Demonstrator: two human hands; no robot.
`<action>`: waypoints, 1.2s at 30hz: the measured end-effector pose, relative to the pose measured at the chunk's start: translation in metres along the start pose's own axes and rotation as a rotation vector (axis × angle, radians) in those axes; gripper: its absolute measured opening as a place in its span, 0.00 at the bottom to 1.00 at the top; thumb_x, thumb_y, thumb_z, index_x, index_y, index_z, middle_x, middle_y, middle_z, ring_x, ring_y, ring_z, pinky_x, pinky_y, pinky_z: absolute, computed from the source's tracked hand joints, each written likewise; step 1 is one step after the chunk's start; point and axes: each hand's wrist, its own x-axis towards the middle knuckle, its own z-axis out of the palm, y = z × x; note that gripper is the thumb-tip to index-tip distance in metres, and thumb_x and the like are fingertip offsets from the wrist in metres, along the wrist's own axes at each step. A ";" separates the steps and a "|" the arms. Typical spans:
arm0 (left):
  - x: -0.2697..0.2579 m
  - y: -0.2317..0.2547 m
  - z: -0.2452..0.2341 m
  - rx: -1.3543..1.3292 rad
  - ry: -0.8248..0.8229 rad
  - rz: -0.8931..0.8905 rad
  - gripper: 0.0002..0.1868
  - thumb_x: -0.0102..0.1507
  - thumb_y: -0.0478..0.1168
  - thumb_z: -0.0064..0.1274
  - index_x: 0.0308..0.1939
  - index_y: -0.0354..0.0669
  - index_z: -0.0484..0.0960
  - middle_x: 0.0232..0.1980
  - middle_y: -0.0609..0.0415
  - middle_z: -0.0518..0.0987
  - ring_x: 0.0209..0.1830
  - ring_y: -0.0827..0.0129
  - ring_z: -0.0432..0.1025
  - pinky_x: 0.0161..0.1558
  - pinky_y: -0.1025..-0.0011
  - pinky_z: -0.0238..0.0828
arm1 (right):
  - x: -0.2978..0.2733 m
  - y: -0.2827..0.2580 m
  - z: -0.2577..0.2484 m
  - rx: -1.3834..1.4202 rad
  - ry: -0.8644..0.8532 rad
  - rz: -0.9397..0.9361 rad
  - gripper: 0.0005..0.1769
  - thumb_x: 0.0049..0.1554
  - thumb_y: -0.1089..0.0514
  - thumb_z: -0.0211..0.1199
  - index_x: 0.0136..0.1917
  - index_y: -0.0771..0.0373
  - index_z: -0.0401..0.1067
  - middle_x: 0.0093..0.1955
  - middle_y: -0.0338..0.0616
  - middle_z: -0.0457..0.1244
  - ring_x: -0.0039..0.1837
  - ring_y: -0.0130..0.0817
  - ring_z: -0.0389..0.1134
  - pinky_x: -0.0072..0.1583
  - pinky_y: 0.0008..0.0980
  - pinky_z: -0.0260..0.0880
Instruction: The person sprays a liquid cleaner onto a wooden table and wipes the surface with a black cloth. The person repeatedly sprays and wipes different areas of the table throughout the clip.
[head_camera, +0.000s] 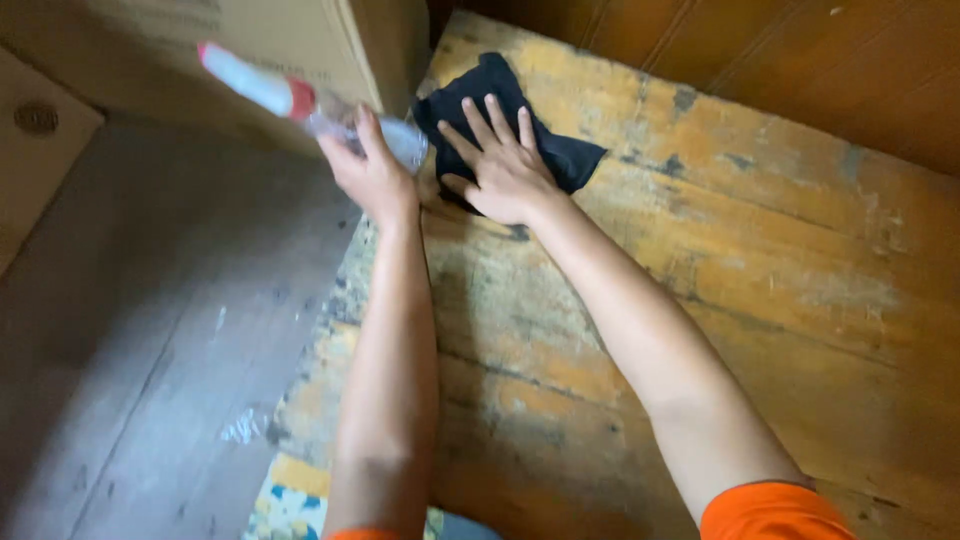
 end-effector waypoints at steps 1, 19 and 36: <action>0.002 -0.001 0.006 0.010 0.009 -0.010 0.27 0.66 0.57 0.49 0.61 0.43 0.74 0.54 0.47 0.83 0.55 0.59 0.78 0.55 0.64 0.71 | -0.011 0.000 0.002 0.001 -0.015 -0.008 0.40 0.65 0.35 0.43 0.85 0.44 0.39 0.88 0.49 0.27 0.86 0.52 0.19 0.78 0.62 0.14; 0.064 -0.048 -0.090 -0.342 -0.232 -0.047 0.40 0.63 0.66 0.52 0.63 0.34 0.74 0.61 0.41 0.78 0.62 0.56 0.74 0.63 0.60 0.71 | -0.137 -0.058 0.043 -0.029 0.076 -0.177 0.46 0.62 0.29 0.48 0.85 0.48 0.44 0.87 0.56 0.29 0.85 0.60 0.24 0.76 0.71 0.22; 0.053 -0.026 -0.094 -0.436 -0.286 0.278 0.21 0.72 0.58 0.50 0.55 0.45 0.74 0.54 0.48 0.74 0.54 0.58 0.70 0.58 0.59 0.66 | -0.034 -0.055 0.001 0.015 0.020 0.294 0.49 0.63 0.21 0.31 0.86 0.47 0.31 0.87 0.46 0.22 0.85 0.48 0.20 0.79 0.64 0.19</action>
